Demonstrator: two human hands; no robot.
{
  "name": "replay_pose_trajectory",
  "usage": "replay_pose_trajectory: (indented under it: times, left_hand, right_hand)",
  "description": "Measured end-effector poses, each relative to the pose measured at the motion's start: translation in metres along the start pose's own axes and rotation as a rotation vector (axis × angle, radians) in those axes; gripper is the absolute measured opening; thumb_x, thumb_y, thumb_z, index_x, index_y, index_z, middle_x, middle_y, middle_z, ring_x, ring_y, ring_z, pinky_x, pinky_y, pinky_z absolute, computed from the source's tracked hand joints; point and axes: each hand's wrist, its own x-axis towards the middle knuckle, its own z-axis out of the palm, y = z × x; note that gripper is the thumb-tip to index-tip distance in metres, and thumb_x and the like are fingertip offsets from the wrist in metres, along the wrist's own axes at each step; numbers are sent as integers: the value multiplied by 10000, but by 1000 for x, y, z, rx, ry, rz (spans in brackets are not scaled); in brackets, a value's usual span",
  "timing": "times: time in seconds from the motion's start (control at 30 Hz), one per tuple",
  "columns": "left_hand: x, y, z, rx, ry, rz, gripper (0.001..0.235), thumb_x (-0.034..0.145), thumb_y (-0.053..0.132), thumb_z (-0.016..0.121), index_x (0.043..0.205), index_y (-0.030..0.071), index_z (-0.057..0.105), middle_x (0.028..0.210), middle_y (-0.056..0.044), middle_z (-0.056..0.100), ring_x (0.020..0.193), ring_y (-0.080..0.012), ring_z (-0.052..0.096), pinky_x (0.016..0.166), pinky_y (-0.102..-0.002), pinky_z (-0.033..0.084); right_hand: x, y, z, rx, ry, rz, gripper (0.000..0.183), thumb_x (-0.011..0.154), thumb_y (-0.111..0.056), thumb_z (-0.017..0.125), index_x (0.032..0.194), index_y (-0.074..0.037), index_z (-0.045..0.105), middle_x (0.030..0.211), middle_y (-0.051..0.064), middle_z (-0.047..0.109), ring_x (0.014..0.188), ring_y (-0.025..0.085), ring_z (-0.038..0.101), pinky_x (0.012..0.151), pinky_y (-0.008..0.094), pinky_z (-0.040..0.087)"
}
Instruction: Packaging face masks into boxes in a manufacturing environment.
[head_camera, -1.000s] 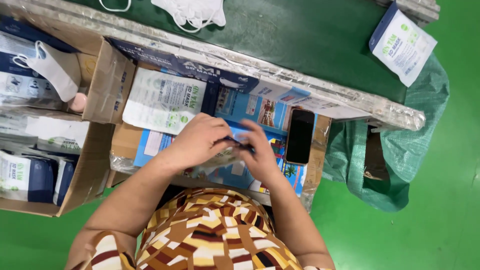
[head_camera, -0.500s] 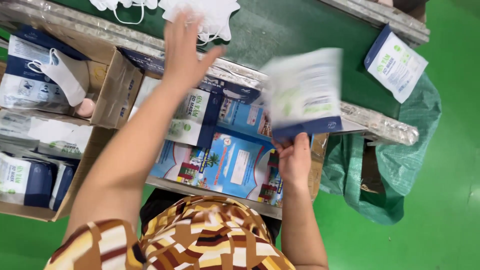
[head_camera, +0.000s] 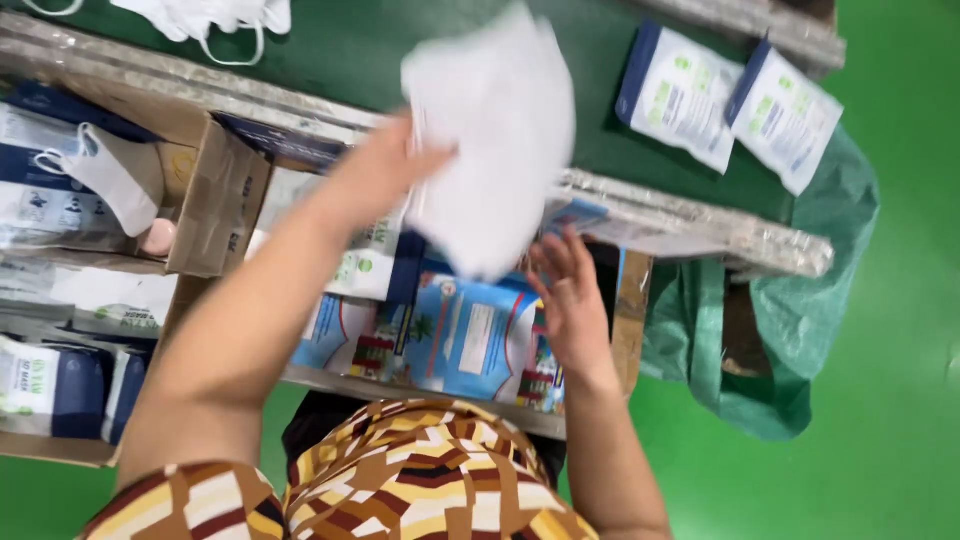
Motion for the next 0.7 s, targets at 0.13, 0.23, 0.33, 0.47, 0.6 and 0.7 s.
replay_pose_trajectory:
  times: [0.13, 0.23, 0.33, 0.47, 0.6, 0.7]
  left_hand:
    - [-66, -48, 49, -96, -135, -57, 454, 995, 100, 626, 1422, -21, 529, 1262, -65, 677, 1120, -107, 627, 985, -309, 539]
    - [-88, -63, 61, -52, -35, -146, 486, 1012, 150, 598, 1461, -19, 522, 1321, -114, 677, 1183, -137, 624, 1020, -306, 529]
    - [-102, -59, 57, 73, 54, 191, 813, 975, 152, 670, 1603, -11, 180, 1579, -189, 393, 1472, -269, 383, 1227, -426, 295]
    - [-105, -50, 50, 876, -54, 304, 1051, 739, 290, 819, 1554, 29, 210, 1635, -232, 188, 1526, -447, 136, 1206, -642, 54]
    - [-100, -77, 59, 1103, -189, 118, 1020, 717, 302, 853, 1569, 161, 310, 1669, -189, 178, 1536, -441, 68, 1185, -688, 50]
    - [-97, -70, 61, 1078, -66, 220, 993, 747, 339, 845, 1568, 116, 332, 1677, -178, 189, 1558, -439, 72, 1191, -724, 38]
  right_hand:
    - [6, 18, 5, 494, -174, 5, 768, 943, -375, 682, 1551, -40, 352, 1549, 113, 519, 1429, 241, 516, 1193, 409, 403]
    - [4, 44, -2, 30, -90, 81, 720, 931, -146, 752, 1526, -14, 368, 1486, 147, 523, 1375, 249, 516, 1164, 412, 410]
    - [-7, 70, -17, -366, 186, 24, 586, 930, -117, 767, 1449, 19, 532, 1352, 176, 673, 1221, 259, 647, 1068, 392, 521]
    - [-19, 71, 2, -699, 37, -279, 657, 891, -124, 830, 1415, 30, 464, 1316, 169, 640, 1205, 259, 614, 1025, 363, 496]
    - [-15, 144, -30, -697, 29, -123, 497, 1000, -134, 774, 1455, -36, 600, 1318, 139, 742, 1189, 241, 709, 1059, 350, 559]
    - [-20, 130, -24, -706, -97, -265, 623, 934, -105, 812, 1478, -42, 512, 1385, 130, 670, 1278, 240, 663, 1101, 351, 517]
